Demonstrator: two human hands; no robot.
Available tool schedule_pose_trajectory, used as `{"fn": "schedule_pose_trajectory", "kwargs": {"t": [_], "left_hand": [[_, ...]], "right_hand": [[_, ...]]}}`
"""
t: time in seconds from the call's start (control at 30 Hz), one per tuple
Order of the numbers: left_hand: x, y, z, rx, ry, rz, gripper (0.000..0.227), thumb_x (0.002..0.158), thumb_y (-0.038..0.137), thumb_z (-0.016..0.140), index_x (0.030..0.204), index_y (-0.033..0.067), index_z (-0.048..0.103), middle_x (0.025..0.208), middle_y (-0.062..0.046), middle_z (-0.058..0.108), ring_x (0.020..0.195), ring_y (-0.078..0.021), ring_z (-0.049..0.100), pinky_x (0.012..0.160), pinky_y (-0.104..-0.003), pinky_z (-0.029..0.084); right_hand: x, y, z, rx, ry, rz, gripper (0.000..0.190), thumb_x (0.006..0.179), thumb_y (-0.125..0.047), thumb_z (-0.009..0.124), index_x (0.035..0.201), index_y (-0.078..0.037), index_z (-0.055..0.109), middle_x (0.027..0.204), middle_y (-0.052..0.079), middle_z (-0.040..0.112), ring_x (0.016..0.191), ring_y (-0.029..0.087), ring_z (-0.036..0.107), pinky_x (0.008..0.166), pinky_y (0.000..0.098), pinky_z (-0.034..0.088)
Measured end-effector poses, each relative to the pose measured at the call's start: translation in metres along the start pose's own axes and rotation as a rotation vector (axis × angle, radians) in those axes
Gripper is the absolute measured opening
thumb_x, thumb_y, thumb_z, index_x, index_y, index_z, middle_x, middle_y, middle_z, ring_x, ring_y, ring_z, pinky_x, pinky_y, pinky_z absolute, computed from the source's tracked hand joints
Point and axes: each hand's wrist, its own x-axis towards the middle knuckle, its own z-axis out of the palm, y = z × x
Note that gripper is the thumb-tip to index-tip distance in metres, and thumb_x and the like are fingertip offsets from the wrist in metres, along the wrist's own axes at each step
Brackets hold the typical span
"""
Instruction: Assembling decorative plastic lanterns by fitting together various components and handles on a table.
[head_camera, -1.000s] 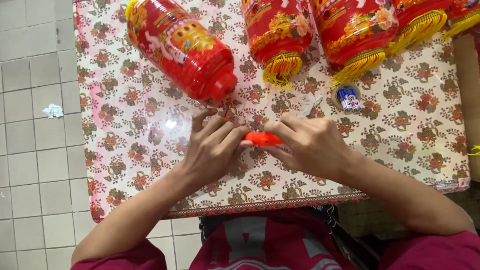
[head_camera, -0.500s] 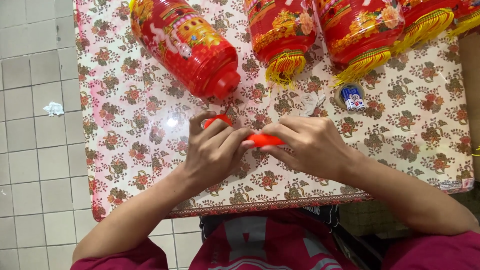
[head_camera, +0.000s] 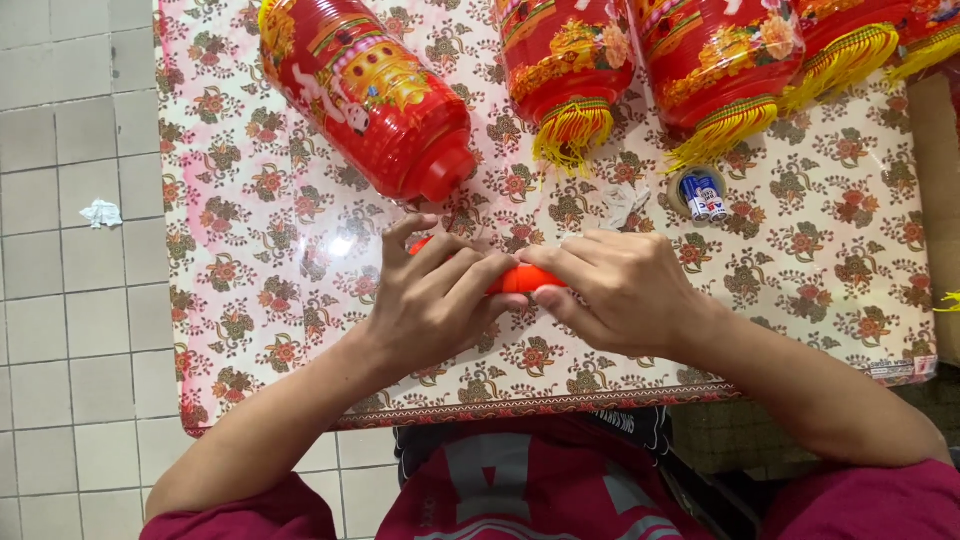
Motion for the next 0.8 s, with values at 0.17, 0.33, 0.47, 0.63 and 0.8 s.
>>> {"fn": "schedule_pose_trajectory", "kwargs": {"t": [0.17,0.33,0.47,0.63,0.8], "left_hand": [[-0.003,-0.005,0.001,0.056,-0.032,-0.002,0.038,0.107,0.041,0.050,0.090,0.0126,0.068,0.072,-0.002,0.059,0.074,-0.0180,0.060,0.102,-0.049,0.035],[-0.005,-0.008,0.006,0.057,-0.042,-0.032,0.038,0.107,0.036,0.049,0.081,0.0142,0.065,0.067,0.000,0.056,0.070,-0.0171,0.059,0.099,-0.048,0.037],[-0.006,-0.006,0.003,-0.020,-0.060,-0.063,0.028,0.102,0.037,0.062,0.102,0.0100,0.071,0.085,-0.005,0.066,0.083,-0.0203,0.064,0.098,-0.047,0.037],[-0.003,-0.001,0.001,-0.061,-0.048,-0.045,0.026,0.100,0.032,0.068,0.113,0.0099,0.071,0.099,-0.005,0.071,0.090,-0.0217,0.069,0.100,-0.043,0.042],[-0.008,-0.006,0.004,0.064,-0.077,-0.038,0.030,0.102,0.040,0.060,0.108,0.0129,0.071,0.088,-0.002,0.067,0.085,-0.0184,0.065,0.102,-0.047,0.036]], "right_hand": [[0.002,-0.001,0.002,-0.097,0.056,-0.063,0.046,0.108,-0.043,0.035,0.100,-0.016,0.072,0.066,0.000,0.059,0.054,0.015,0.060,0.047,0.0265,0.053],[-0.002,0.001,0.002,-0.228,0.154,-0.160,0.024,0.099,-0.037,0.064,0.109,-0.018,0.075,0.083,0.002,0.063,0.068,0.019,0.059,0.061,0.0312,0.052],[-0.012,0.006,0.009,-0.117,0.114,-0.053,0.025,0.091,-0.030,0.075,0.112,-0.016,0.073,0.087,0.006,0.065,0.068,0.020,0.066,0.057,0.0325,0.056],[0.001,0.001,0.000,0.065,-0.053,0.008,0.044,0.101,-0.045,0.050,0.124,-0.012,0.068,0.075,0.007,0.067,0.065,0.024,0.072,0.054,0.0340,0.056],[-0.002,0.005,0.010,-0.103,0.022,-0.022,0.037,0.106,-0.042,0.046,0.111,-0.015,0.071,0.069,0.002,0.059,0.064,0.021,0.066,0.055,0.0319,0.055]]}}
